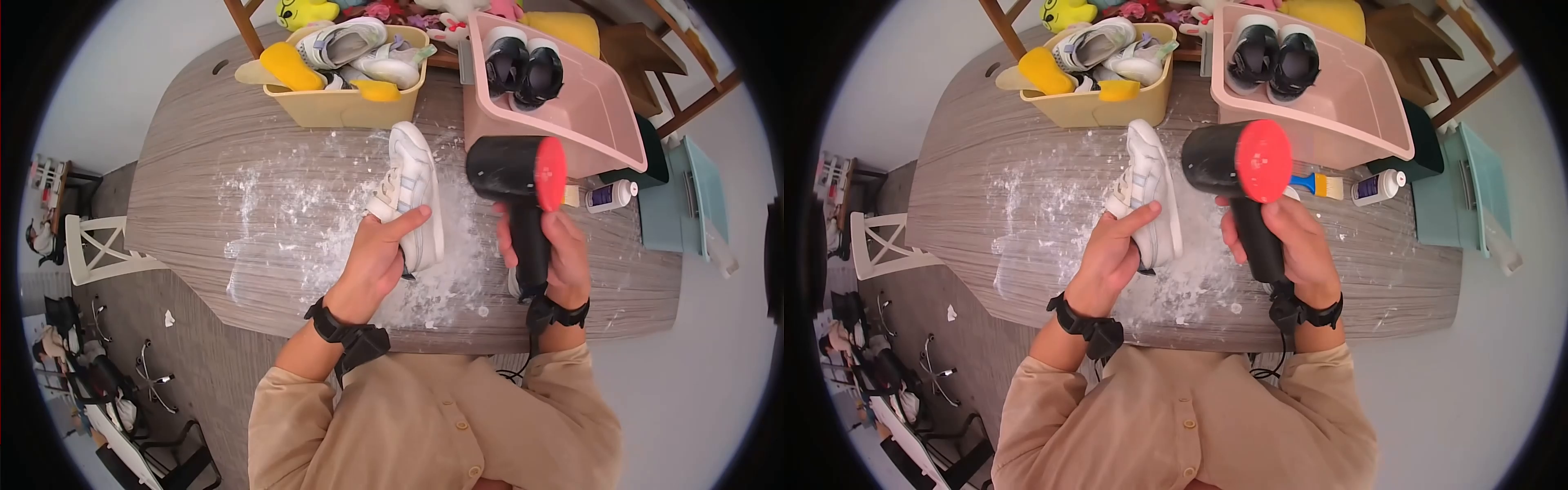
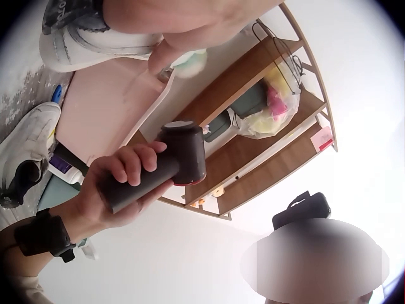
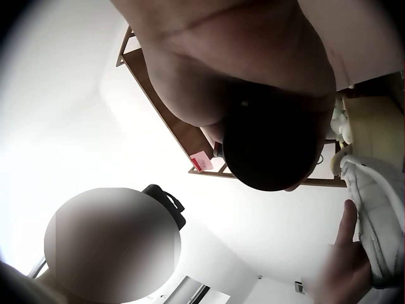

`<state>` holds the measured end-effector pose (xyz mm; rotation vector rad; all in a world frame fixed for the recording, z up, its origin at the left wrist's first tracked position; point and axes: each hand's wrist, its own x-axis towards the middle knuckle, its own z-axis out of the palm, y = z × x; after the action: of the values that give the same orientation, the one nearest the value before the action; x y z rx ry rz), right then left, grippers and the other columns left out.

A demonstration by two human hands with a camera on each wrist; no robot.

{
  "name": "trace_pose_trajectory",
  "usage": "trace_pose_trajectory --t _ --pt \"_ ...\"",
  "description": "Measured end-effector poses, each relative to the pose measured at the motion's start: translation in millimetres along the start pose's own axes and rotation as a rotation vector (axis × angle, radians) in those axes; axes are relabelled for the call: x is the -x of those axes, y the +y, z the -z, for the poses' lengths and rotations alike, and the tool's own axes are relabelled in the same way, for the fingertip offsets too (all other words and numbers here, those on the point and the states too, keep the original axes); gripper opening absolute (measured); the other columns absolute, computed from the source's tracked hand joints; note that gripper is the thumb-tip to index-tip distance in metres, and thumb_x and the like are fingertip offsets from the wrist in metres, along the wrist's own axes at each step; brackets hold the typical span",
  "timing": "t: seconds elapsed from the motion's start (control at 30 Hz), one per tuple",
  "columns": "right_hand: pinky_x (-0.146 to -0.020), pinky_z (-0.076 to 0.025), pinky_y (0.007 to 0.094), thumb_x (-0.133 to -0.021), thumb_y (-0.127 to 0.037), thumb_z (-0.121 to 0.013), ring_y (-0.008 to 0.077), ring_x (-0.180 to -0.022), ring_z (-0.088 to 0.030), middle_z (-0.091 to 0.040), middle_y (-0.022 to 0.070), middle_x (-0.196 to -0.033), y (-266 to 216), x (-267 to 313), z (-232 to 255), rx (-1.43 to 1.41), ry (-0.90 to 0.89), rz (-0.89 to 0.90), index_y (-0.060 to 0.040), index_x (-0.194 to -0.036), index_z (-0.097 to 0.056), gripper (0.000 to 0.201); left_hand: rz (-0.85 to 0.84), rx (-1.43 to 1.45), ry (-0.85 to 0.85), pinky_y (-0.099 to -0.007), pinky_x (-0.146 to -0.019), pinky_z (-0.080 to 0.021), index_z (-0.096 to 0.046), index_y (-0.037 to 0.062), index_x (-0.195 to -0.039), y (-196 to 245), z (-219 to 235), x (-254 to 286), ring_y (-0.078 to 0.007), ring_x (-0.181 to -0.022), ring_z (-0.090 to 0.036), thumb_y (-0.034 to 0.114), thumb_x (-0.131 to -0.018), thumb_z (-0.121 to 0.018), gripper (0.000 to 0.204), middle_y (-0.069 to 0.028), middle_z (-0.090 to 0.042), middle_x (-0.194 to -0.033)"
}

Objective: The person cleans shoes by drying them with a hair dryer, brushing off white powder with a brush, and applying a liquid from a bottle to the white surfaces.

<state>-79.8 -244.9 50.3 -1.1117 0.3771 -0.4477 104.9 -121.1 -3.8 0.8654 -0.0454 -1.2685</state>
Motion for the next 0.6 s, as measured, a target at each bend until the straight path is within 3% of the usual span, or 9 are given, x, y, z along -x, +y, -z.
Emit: trace_pose_trajectory --t 0.1,0.2,0.3,0.4,0.6 --pt "-0.052 -0.042 0.0242 -0.095 -0.042 -0.04 0.0155 -0.055 -0.052 -0.058 0.0171 -0.076 -4.2 -5.3 -1.3 0.076 0.035 -0.108 0.0155 -0.113 -0.048 0.06 -0.015 0.024 0.015 -0.0333 -0.089 -0.048 -0.05 0.0001 -0.123 3.1 -6.6 0.9 -0.0168 -0.104 -0.057 0.003 -0.084 -0.064 0.042 -0.0074 -0.058 -0.116" --pt "-0.051 -0.041 0.0241 -0.094 -0.04 -0.041 0.0152 -0.053 -0.052 -0.058 0.0171 -0.074 -6.3 -5.2 4.0 0.068 -0.027 -0.07 0.0151 -0.11 -0.05 0.058 -0.043 0.048 0.002 -0.0329 -0.089 -0.047 -0.05 0.0008 -0.123 10.8 -14.7 -2.1 -0.0164 -0.104 -0.057 0.005 -0.086 -0.061 0.038 -0.0071 -0.058 -0.116" --pt "-0.051 -0.042 0.0242 -0.094 -0.038 -0.043 0.0152 -0.051 -0.052 -0.058 0.0168 -0.073 -2.8 -7.0 7.4 0.076 0.056 -0.091 0.0138 -0.109 -0.051 0.055 -0.088 0.063 -0.004 -0.0324 -0.089 -0.047 -0.049 0.0019 -0.124 11.9 -23.6 -8.6 -0.0162 -0.105 -0.056 0.006 -0.088 -0.059 0.037 -0.0062 -0.058 -0.117" --pt "-0.056 -0.045 0.024 -0.096 -0.031 -0.043 0.0132 -0.059 -0.055 -0.061 0.0114 -0.077 -6.7 -9.4 15.8 0.195 0.012 -0.181 0.0069 -0.109 -0.053 0.041 -0.084 0.073 0.048 -0.0321 -0.09 -0.046 -0.048 0.0028 -0.125 7.0 -28.4 -13.7 -0.0158 -0.106 -0.056 0.007 -0.089 -0.059 0.037 -0.0056 -0.057 -0.117" --pt "-0.061 -0.044 0.023 -0.098 -0.029 -0.044 0.0096 -0.068 -0.054 -0.059 0.0056 -0.082 12.7 -14.2 16.6 0.386 -0.027 -0.274 0.0038 -0.109 -0.052 0.036 -0.12 0.11 0.159 -0.0321 -0.091 -0.045 -0.048 0.0028 -0.125 -5.4 -11.9 -13.6 -0.0149 -0.108 -0.054 0.006 -0.09 -0.058 0.037 -0.0054 -0.057 -0.119"
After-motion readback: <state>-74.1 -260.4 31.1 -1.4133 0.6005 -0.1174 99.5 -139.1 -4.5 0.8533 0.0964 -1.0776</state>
